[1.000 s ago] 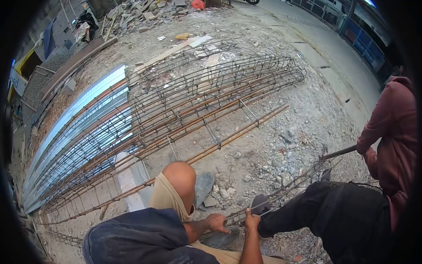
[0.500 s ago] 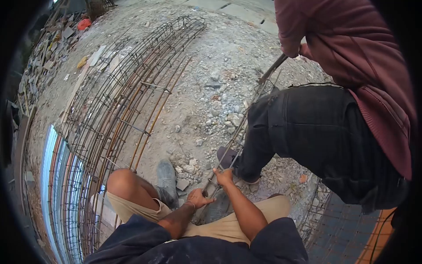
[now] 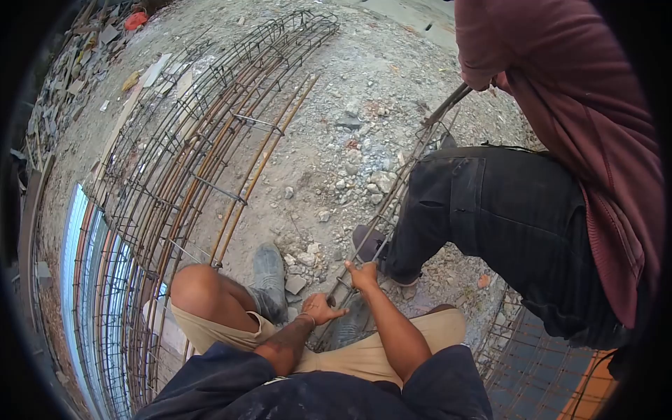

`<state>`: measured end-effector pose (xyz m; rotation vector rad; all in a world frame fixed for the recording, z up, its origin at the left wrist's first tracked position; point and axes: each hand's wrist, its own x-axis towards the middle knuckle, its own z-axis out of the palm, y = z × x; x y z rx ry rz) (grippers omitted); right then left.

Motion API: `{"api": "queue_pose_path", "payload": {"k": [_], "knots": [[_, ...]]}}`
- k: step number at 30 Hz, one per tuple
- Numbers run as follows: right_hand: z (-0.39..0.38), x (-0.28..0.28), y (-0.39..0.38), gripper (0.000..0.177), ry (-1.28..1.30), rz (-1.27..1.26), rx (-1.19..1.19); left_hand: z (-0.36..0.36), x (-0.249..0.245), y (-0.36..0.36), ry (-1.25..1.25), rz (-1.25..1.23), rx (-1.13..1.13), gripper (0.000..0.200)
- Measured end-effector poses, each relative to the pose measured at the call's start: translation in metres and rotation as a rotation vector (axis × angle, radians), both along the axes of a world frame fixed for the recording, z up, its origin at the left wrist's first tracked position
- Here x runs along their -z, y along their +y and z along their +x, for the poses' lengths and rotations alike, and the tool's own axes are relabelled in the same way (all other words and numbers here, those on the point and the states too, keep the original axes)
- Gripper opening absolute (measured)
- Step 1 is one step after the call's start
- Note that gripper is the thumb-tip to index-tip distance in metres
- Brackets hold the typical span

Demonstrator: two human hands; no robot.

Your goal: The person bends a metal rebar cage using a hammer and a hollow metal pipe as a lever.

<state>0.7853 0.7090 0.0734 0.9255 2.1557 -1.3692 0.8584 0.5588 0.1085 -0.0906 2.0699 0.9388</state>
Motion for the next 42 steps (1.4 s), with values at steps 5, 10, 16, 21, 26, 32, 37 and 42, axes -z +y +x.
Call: {"api": "queue_pose_path", "payload": {"k": [5, 10, 16, 21, 26, 32, 37, 42], "knots": [[-0.005, -0.025, -0.007, 0.058, -0.093, 0.043, -0.008, -0.004, -0.008, -0.004, -0.009, 0.007, 0.011, 0.071], [-0.007, -0.032, -0.007, 0.073, -0.129, -0.012, -0.005, -0.006, -0.015, -0.005, 0.031, -0.018, 0.016, 0.079], [-0.01, -0.032, -0.013, 0.047, -0.111, 0.102, 0.029, -0.002, -0.003, -0.003, 0.097, -0.063, -0.066, 0.072], [-0.007, -0.012, -0.008, 0.03, 0.026, 0.006, 0.032, -0.007, -0.01, -0.006, 0.019, 0.052, 0.003, 0.072], [-0.003, -0.012, -0.007, 0.036, 0.01, -0.002, 0.059, -0.003, 0.006, 0.001, 0.078, -0.015, 0.047, 0.072], [0.0, 0.031, 0.005, 0.061, -0.044, 0.063, -0.001, -0.004, -0.002, -0.001, 0.073, 0.008, 0.004, 0.07], [-0.013, -0.031, -0.011, 0.054, -0.131, 0.022, 0.019, -0.004, 0.0, 0.0, 0.089, -0.039, 0.006, 0.07], [-0.015, -0.037, -0.011, 0.054, -0.107, 0.045, 0.006, -0.009, -0.007, 0.001, 0.079, -0.012, 0.017, 0.07]]}}
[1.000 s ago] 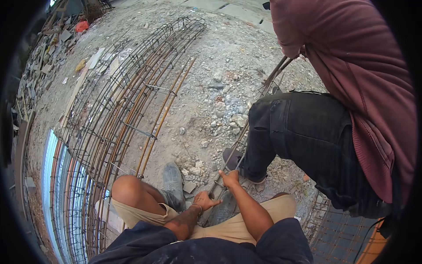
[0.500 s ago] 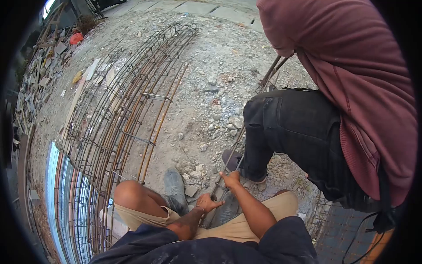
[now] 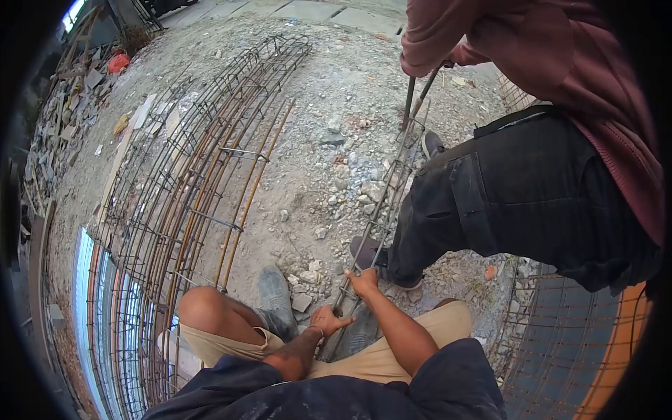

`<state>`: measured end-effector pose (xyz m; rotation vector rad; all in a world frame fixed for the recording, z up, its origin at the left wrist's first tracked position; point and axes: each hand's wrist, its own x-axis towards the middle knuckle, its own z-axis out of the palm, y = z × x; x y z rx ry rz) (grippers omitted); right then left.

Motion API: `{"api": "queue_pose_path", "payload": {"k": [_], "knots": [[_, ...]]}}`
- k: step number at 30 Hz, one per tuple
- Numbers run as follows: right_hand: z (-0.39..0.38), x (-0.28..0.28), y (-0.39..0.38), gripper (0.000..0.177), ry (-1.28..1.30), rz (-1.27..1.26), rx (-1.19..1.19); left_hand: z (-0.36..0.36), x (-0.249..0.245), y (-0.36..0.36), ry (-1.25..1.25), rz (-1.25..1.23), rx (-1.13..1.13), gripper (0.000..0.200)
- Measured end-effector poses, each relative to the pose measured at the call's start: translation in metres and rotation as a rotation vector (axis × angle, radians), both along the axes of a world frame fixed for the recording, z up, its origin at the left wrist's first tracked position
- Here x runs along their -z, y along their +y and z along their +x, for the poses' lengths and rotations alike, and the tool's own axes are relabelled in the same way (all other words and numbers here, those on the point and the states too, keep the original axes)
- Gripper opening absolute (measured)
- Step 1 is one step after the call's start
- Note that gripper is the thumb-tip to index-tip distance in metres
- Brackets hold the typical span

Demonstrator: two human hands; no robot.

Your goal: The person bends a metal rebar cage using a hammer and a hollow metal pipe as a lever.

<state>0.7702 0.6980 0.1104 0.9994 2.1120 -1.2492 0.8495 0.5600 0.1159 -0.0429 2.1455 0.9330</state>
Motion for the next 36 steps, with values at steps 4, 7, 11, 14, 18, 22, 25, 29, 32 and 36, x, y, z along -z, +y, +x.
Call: {"api": "queue_pose_path", "payload": {"k": [4, 7, 11, 14, 18, 22, 25, 29, 32, 36], "knots": [[0.004, 0.016, 0.004, 0.054, 0.042, 0.016, -0.009, 0.0, 0.003, 0.002, 0.003, -0.032, 0.001, 0.069], [0.002, 0.014, 0.007, 0.062, -0.021, -0.075, -0.007, 0.003, 0.006, 0.002, 0.004, -0.029, 0.006, 0.069], [0.005, 0.03, 0.005, 0.07, 0.057, 0.085, -0.025, 0.002, 0.005, 0.003, -0.003, -0.035, 0.011, 0.069], [0.003, 0.02, 0.0, 0.078, 0.03, 0.171, -0.058, 0.003, 0.009, 0.004, 0.037, -0.026, -0.016, 0.065], [0.0, 0.014, -0.006, 0.096, -0.03, 0.087, -0.09, 0.002, 0.02, -0.001, 0.018, -0.027, 0.012, 0.061], [-0.005, 0.005, -0.013, 0.102, -0.078, 0.119, -0.12, -0.002, 0.014, -0.004, 0.011, 0.01, 0.026, 0.061], [-0.006, 0.007, -0.015, 0.104, -0.092, 0.139, -0.125, -0.002, 0.022, -0.007, 0.022, 0.018, 0.018, 0.061], [-0.006, 0.006, -0.015, 0.103, -0.079, 0.143, -0.141, -0.002, 0.018, -0.006, 0.007, -0.006, 0.021, 0.062], [-0.004, 0.004, -0.011, 0.097, -0.017, 0.127, -0.131, -0.003, 0.01, -0.004, -0.005, -0.03, -0.003, 0.063], [-0.006, -0.006, -0.007, 0.089, -0.035, 0.099, -0.134, -0.001, 0.015, -0.002, 0.019, 0.004, -0.023, 0.059]]}}
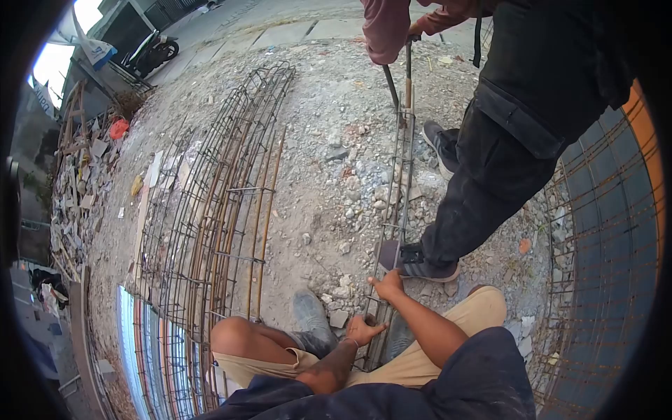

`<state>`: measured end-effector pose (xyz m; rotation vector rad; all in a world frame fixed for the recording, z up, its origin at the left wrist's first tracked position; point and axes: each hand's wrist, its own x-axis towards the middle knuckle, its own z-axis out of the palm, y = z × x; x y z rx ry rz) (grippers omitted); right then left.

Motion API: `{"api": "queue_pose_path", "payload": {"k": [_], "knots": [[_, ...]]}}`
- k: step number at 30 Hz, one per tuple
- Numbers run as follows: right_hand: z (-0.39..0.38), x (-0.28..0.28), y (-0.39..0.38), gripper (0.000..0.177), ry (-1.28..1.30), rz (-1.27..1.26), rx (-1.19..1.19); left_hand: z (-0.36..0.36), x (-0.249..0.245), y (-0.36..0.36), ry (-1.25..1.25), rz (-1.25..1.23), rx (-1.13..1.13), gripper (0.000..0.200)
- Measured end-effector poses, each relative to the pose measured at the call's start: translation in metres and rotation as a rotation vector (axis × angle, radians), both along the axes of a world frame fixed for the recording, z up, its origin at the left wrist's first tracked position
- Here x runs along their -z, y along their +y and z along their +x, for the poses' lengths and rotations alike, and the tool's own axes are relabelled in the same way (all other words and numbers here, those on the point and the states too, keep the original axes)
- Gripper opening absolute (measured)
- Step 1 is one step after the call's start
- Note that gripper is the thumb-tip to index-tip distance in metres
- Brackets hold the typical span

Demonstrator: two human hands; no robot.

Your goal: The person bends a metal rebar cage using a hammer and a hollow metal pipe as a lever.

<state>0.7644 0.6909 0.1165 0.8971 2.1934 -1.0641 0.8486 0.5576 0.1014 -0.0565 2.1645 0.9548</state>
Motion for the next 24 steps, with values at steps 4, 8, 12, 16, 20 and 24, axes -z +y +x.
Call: {"api": "queue_pose_path", "payload": {"k": [4, 8, 12, 16, 20, 24], "knots": [[0.001, 0.016, 0.006, 0.087, -0.005, 0.006, -0.071, 0.003, 0.001, 0.004, -0.002, -0.024, -0.027, 0.062], [0.015, 0.108, 0.031, 0.054, 0.245, -0.036, -0.031, 0.0, -0.013, 0.003, -0.044, 0.02, -0.015, 0.071], [0.006, 0.037, 0.021, 0.038, 0.207, -0.26, 0.068, 0.007, 0.006, 0.004, 0.023, -0.01, -0.001, 0.074], [0.004, 0.04, 0.026, 0.034, 0.167, -0.262, 0.092, 0.004, 0.001, 0.002, -0.022, 0.072, 0.04, 0.078], [0.001, 0.027, 0.025, 0.033, 0.122, -0.271, 0.059, 0.001, 0.008, 0.001, -0.054, 0.065, 0.091, 0.08], [0.001, 0.029, 0.026, 0.032, 0.089, -0.249, 0.068, 0.006, 0.006, 0.003, -0.006, 0.051, 0.075, 0.08]]}}
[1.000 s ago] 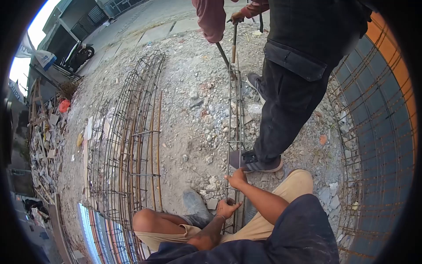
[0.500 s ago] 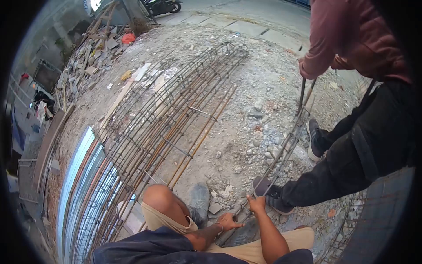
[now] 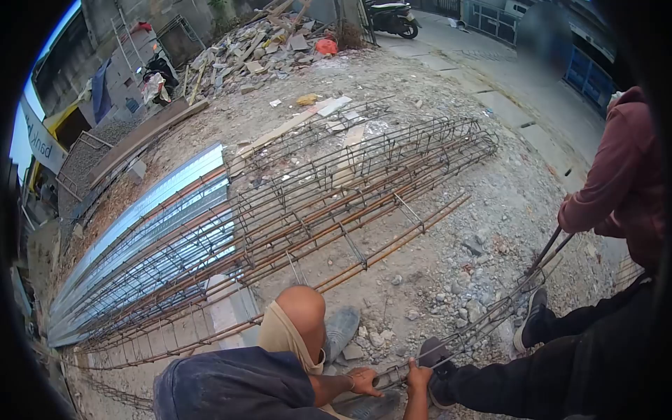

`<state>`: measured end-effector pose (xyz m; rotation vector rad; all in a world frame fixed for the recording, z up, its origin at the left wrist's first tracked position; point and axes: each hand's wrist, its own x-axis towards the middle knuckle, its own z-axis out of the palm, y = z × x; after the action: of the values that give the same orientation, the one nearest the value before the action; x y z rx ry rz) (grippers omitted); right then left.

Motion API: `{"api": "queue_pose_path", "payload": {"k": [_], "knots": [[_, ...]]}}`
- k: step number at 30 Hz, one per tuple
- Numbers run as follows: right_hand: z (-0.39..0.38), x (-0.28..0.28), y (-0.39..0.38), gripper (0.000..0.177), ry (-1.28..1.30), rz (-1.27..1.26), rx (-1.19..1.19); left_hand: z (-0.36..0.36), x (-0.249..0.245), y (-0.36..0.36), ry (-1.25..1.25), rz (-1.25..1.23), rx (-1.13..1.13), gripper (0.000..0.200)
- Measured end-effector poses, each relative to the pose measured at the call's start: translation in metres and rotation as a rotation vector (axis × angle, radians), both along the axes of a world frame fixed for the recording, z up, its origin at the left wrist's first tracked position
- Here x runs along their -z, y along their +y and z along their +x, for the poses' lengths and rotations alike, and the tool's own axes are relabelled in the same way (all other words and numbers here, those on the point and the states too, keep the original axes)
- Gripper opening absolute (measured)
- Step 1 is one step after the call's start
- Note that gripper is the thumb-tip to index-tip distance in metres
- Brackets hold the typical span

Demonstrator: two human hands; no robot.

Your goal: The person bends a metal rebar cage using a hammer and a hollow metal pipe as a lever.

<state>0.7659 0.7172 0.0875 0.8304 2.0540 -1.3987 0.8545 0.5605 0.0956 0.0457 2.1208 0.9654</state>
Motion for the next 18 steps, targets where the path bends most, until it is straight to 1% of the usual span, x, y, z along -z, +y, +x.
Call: {"api": "queue_pose_path", "payload": {"k": [2, 3, 5, 6, 9, 11, 13, 15, 18], "knots": [[-0.001, 0.001, 0.003, 0.03, -0.018, -0.044, -0.035, -0.001, -0.005, 0.001, 0.015, -0.006, -0.026, 0.079], [-0.001, 0.001, 0.005, 0.03, -0.025, -0.027, -0.023, 0.001, -0.001, 0.003, 0.043, -0.023, -0.056, 0.076], [0.002, 0.001, 0.001, 0.028, 0.089, -0.052, 0.002, 0.001, -0.005, 0.003, 0.014, 0.0, -0.069, 0.072], [0.004, 0.001, 0.001, 0.028, 0.091, -0.038, 0.01, 0.002, -0.004, 0.003, 0.043, 0.0, -0.083, 0.068], [0.001, 0.001, -0.002, 0.029, 0.131, -0.05, 0.045, -0.001, -0.013, 0.002, 0.005, -0.017, -0.047, 0.07], [0.002, 0.002, 0.0, 0.03, 0.095, -0.064, 0.019, 0.0, -0.013, 0.002, -0.016, -0.015, -0.034, 0.071], [0.003, 0.003, 0.002, 0.029, 0.064, -0.012, 0.041, 0.001, -0.013, 0.003, 0.064, -0.042, -0.068, 0.066], [0.003, 0.008, 0.003, 0.029, 0.079, -0.041, 0.021, -0.001, -0.016, 0.004, 0.038, -0.03, -0.043, 0.066], [0.003, -0.009, -0.003, 0.031, 0.088, -0.003, 0.011, 0.001, -0.014, 0.004, 0.016, -0.047, -0.074, 0.069]]}}
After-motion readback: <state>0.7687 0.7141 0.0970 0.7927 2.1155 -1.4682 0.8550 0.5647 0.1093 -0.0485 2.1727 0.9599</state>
